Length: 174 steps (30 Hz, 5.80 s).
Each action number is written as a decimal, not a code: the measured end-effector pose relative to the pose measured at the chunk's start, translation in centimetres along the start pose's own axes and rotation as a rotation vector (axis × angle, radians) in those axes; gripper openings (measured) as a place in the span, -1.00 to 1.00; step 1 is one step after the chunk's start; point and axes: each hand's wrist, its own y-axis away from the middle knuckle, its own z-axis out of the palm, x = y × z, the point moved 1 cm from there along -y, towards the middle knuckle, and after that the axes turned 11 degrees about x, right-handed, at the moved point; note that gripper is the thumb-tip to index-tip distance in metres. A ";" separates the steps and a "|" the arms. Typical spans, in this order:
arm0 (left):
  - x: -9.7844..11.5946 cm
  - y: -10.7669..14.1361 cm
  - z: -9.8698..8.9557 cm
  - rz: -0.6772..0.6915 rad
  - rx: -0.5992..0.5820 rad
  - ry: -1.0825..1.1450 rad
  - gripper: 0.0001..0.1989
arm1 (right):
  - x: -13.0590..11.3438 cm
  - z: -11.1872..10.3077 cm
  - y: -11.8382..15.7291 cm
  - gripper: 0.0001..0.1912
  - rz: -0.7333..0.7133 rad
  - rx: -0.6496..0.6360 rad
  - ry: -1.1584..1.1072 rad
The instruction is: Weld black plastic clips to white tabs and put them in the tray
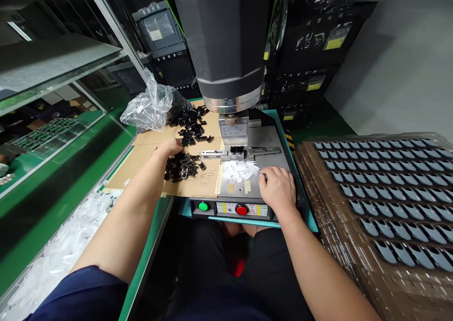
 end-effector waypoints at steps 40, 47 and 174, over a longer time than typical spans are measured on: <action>-11.5 9.8 -4.3 -0.083 0.103 -0.064 -0.72 | 0.5 0.7 0.1 -0.78 -0.012 0.021 0.014; -10.5 9.5 -3.9 -0.101 0.065 0.009 -0.79 | 0.4 0.6 0.1 -0.78 -0.023 0.038 0.008; -12.6 5.5 -3.3 -0.272 0.110 -0.045 -0.58 | 0.3 0.3 0.0 -0.80 -0.021 0.011 0.013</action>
